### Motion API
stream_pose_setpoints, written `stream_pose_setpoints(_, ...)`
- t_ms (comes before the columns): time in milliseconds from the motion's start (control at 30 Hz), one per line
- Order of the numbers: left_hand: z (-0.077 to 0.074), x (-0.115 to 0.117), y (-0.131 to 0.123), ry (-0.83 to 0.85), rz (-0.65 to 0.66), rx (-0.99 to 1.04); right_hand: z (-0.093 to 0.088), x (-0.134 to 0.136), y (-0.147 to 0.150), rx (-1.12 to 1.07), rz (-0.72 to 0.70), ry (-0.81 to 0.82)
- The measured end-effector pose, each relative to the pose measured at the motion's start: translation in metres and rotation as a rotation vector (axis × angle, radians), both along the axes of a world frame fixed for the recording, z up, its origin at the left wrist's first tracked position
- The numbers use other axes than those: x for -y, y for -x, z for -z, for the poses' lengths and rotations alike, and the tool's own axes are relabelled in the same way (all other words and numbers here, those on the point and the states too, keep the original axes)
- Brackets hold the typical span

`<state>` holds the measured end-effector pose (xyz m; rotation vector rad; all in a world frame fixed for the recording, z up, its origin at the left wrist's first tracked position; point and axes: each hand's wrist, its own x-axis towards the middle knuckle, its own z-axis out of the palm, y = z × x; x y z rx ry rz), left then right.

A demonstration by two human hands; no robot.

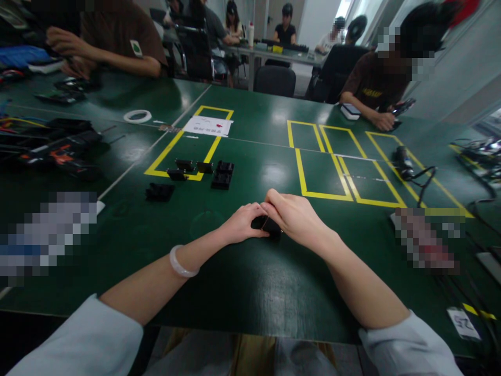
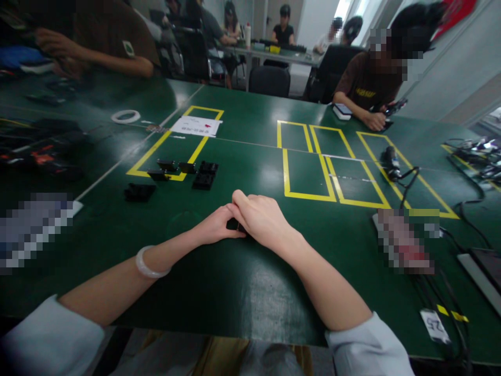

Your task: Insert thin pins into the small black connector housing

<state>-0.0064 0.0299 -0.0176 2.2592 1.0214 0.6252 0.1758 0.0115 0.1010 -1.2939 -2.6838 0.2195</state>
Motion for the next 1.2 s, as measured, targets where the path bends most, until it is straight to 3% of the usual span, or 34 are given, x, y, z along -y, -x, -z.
stream_pose_setpoints(167, 0.0004, 0.0009, -0.0003, 0.000, 0.001, 0.017, 0.0008, -0.0002, -0.0035, -0.021, -0.021, 0.010)
stream_pose_setpoints(400, -0.0051, 0.0019, -0.0008, 0.012, -0.005, -0.008, 0.0049, -0.0004, 0.0037, 0.145, 0.127, -0.089)
stream_pose_setpoints(867, -0.0011, 0.0005, -0.0007, 0.011, -0.005, -0.004, 0.0035, 0.0012, 0.0006, 0.075, -0.027, -0.066)
stream_pose_setpoints(1200, -0.0075, 0.0011, -0.0015, 0.009, 0.001, -0.013, 0.0044, 0.0012, 0.0036, 0.115, 0.036, -0.093)
